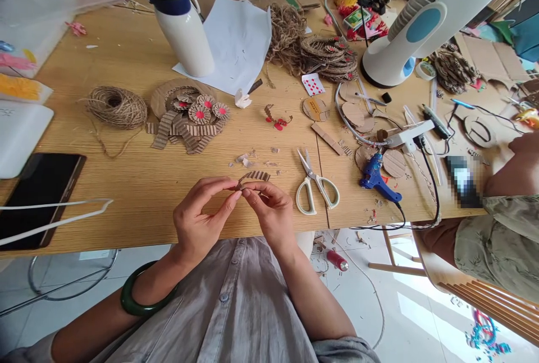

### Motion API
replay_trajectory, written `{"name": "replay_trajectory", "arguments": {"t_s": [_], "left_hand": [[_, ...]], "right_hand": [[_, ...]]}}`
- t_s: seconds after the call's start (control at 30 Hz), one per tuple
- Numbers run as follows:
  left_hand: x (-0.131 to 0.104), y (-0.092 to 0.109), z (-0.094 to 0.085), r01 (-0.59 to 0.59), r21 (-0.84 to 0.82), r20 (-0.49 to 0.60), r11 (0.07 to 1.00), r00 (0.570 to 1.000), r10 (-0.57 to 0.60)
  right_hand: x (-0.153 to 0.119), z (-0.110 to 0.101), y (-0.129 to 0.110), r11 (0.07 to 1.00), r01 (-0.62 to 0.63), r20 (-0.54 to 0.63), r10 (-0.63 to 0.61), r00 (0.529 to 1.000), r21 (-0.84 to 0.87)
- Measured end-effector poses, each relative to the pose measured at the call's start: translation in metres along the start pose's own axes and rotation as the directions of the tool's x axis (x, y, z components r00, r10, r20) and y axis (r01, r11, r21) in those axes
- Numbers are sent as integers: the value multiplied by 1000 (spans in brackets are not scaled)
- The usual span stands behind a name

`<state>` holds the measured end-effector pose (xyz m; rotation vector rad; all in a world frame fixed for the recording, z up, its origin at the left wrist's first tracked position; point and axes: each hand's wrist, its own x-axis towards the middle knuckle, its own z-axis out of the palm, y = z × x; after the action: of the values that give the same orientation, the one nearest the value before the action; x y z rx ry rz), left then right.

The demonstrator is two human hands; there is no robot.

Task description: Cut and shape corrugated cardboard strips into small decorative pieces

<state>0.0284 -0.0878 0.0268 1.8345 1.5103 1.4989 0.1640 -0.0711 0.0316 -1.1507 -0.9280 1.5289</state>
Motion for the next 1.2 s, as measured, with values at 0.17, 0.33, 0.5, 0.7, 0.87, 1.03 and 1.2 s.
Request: {"name": "replay_trajectory", "arguments": {"t_s": [0.17,0.33,0.5,0.7,0.87,1.03,1.2], "left_hand": [[0,-1,-2,-66,53,2,996,998,66],[1,-2,0,-29,50,21,998,999,28],[1,-3,1,-31,18,14,999,999,31],[1,-4,-2,-77,70,18,995,997,76],[2,-8,-4,-190,194,72,962,981,179],[2,-12,-4,-283,223,129,933,957,260],[6,-19,-3,103,35,35,994,994,-105]], "right_hand": [[-1,2,2,1000,-2,2,2,1000,19],[-1,2,3,1000,12,-2,-12,1000,17],[1,2,5,997,-22,-7,23,1000,69],[0,3,5,999,-13,-21,14,1000,47],[-1,5,6,997,-53,-70,56,996,47],[4,1,4,963,-117,-88,142,986,241],[10,-8,2,960,-82,-97,111,989,268]]}}
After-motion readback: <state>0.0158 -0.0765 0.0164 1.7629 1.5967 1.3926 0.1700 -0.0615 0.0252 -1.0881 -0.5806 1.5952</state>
